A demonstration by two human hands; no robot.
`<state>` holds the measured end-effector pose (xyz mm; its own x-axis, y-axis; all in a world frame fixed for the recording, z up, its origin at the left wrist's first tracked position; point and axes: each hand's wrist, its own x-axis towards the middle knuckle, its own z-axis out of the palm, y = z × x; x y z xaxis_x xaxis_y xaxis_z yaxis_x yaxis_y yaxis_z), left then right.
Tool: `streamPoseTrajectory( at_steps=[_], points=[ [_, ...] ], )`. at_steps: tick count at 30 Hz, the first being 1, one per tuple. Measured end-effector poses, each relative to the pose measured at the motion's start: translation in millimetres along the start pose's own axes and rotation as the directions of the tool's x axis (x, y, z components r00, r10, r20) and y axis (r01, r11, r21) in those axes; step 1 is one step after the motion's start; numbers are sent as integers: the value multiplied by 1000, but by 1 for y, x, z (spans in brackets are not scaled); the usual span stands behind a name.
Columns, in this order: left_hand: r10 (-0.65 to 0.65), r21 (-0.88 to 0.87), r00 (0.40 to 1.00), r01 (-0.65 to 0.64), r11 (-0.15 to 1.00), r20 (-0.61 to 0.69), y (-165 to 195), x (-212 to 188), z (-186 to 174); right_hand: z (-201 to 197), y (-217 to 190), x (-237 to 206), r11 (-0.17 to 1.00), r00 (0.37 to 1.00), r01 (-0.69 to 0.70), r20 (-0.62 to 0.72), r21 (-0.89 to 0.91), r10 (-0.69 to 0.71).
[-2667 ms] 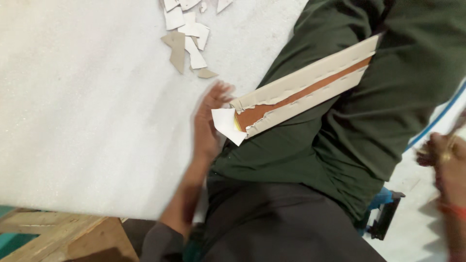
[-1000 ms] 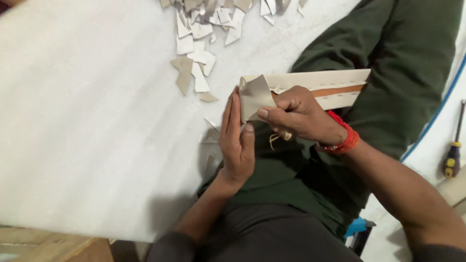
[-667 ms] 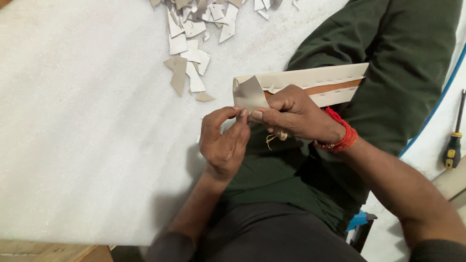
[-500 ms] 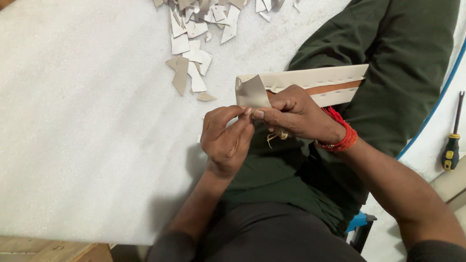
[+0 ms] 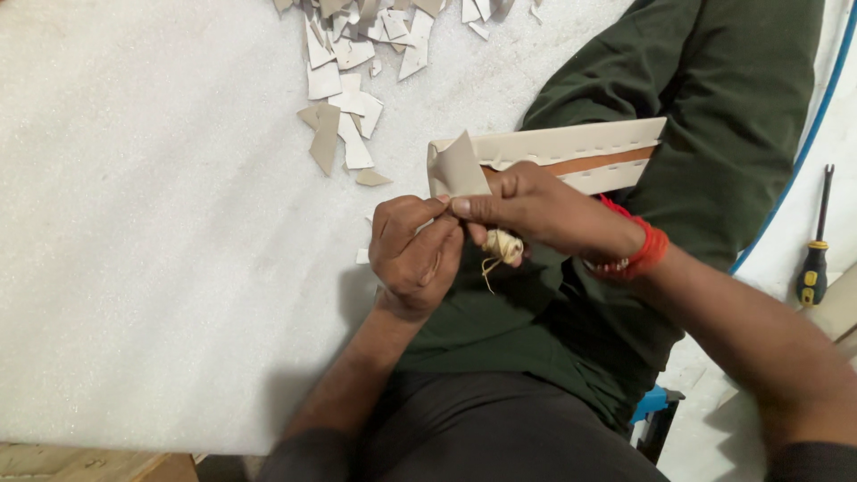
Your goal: The person sits on the floor and covers a long foam strip with fabric. They fold the fabric over the foam, staple it in place with a pneumatic staple gun, trim excess fabric with scissors, and press the edges down, then set the covered strip aside.
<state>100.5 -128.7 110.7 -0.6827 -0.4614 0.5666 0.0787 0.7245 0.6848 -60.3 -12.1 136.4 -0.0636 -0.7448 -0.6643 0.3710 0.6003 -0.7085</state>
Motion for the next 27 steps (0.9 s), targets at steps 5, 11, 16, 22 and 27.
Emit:
streamPoseTrajectory(
  at_steps=[5,11,16,22,27],
  points=[
    [-335,-321,942,305,897,-39,11,-12,13,-2,11,-7,883,915,396,30,-251,-402],
    [-644,-745,591,665,48,485,1,-56,52,-9,27,0,800,849,514,49,-309,-526],
    [-645,-657,713,630,415,276,-17,-92,81,-11,39,2,770,817,560,51,-306,-574],
    [-527,-448,834,538,714,163,-64,-147,105,-4,29,7,690,797,546,40,-476,-603],
    [-2,399,995,-36,916,96,-108,-189,109,-14,88,-74,684,668,486,-274,-544,-692]
  ],
)
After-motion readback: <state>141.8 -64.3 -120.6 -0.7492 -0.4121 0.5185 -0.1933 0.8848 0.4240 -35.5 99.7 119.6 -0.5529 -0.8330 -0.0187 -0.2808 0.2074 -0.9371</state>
